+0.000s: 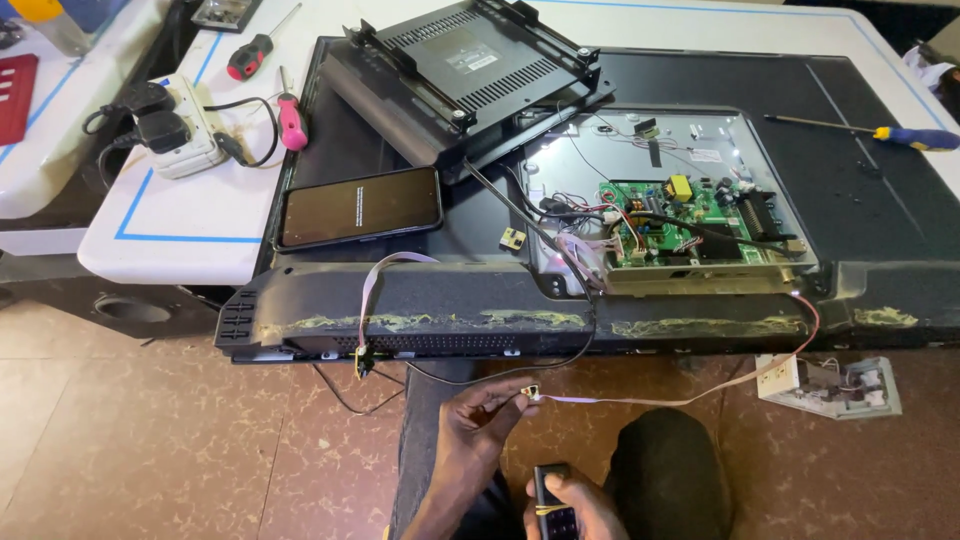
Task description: The person is repairing a television by connecting a small circuit board to the internal wiring. They use a remote control to test the connection and then attach the board to a ribbon cable.
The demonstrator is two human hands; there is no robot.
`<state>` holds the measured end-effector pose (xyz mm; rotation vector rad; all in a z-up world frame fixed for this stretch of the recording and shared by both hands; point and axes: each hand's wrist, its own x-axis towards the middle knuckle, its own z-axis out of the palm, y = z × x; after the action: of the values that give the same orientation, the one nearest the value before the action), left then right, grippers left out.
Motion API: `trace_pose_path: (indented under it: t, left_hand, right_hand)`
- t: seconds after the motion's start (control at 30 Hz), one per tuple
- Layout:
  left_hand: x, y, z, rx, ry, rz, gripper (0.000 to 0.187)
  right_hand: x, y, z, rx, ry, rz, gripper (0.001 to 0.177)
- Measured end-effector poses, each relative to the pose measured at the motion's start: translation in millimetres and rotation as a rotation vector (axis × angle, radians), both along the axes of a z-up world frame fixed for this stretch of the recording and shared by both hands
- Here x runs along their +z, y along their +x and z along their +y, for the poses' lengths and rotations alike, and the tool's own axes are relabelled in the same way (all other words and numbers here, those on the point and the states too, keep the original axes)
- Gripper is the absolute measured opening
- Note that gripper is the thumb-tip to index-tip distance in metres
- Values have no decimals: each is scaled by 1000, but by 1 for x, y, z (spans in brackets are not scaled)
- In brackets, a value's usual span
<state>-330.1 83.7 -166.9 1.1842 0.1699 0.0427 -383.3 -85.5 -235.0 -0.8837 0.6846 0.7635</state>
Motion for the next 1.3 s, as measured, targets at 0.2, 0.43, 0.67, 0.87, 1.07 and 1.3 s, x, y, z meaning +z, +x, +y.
trace_pose_path:
  t: [0.2,0.43,0.67,0.87,1.07,1.3]
  left_hand:
    - [-8,2,1,-10,-7,-15,23]
    - [-7,2,3,-12,36,-6,23]
    - [-1,0,2,8,63,-37,21]
    - [-9,2,2,9,18,-24,25]
    - [1,2,1,20,33,-33,22]
    - [0,1,2,43,61,-62,19]
  right_hand:
    - [-4,-1,1,-42,9,-25,39]
    - [-3,-4,7,-79,20,4,41]
    - [18,-10,9,-136,152,26,34]
    - [33,-8,14,-68,117,57,34]
    - [31,-6,15,-48,92,61,35]
    - [36,-4,16,-33,115,143,37]
